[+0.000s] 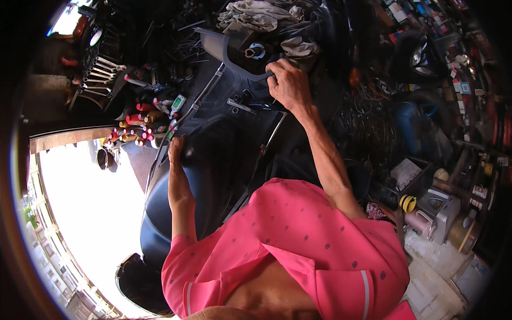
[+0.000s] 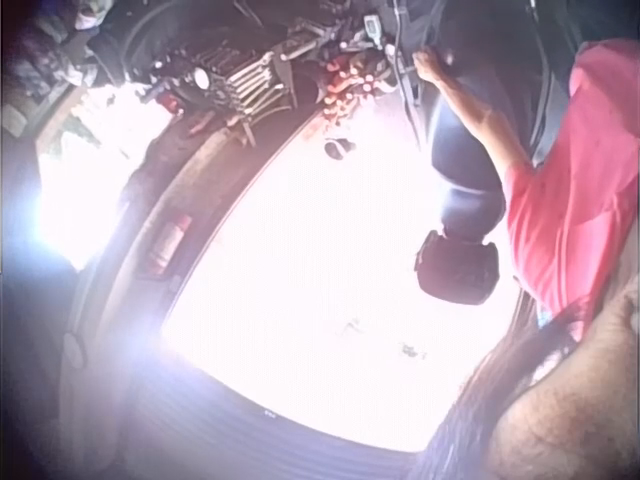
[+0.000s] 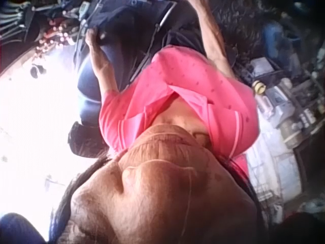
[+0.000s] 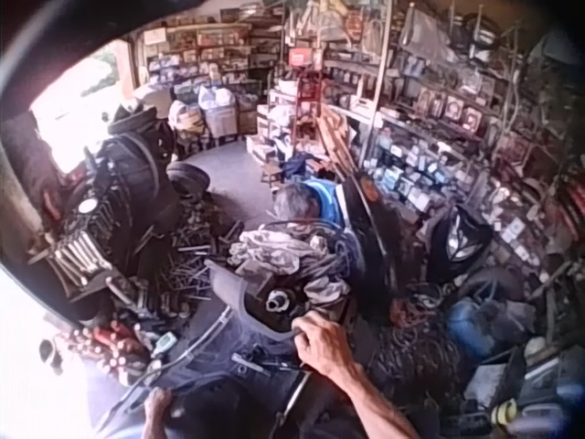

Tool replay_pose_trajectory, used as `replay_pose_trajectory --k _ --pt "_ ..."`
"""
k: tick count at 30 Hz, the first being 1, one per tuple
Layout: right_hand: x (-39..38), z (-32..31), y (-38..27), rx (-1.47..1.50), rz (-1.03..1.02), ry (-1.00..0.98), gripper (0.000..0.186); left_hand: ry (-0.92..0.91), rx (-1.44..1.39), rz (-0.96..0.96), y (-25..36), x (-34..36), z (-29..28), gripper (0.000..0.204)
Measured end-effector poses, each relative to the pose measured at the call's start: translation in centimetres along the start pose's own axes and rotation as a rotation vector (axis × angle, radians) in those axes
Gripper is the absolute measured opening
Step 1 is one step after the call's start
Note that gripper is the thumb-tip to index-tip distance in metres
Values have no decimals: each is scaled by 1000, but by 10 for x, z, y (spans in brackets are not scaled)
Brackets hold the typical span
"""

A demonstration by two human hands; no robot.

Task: The person is repairing the front panel of a motorcycle.

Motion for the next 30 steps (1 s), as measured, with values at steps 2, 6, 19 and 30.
replay_pose_trajectory --k 2,6,19,30 --pt "0 0 2 -25 26 -24 13 6 -14 15 2 1 0 57" --pt "-1 -3 5 -42 48 -19 13 41 -33 18 5 5 6 56" --pt "-2 3 6 -52 4 13 15 121 -81 56 -3 5 8 53" --pt "-3 2 15 -67 19 3 15 51 -61 76 1 29 24 51"
Point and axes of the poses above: each hand's wrist, its own x-axis towards the middle knuckle, its own z-axis out of the palm, y = z × x, the point moved 4 cm from there along x, towards the middle knuckle, and after that the axes turned 2 degrees about -x, right-handed, at the moved point
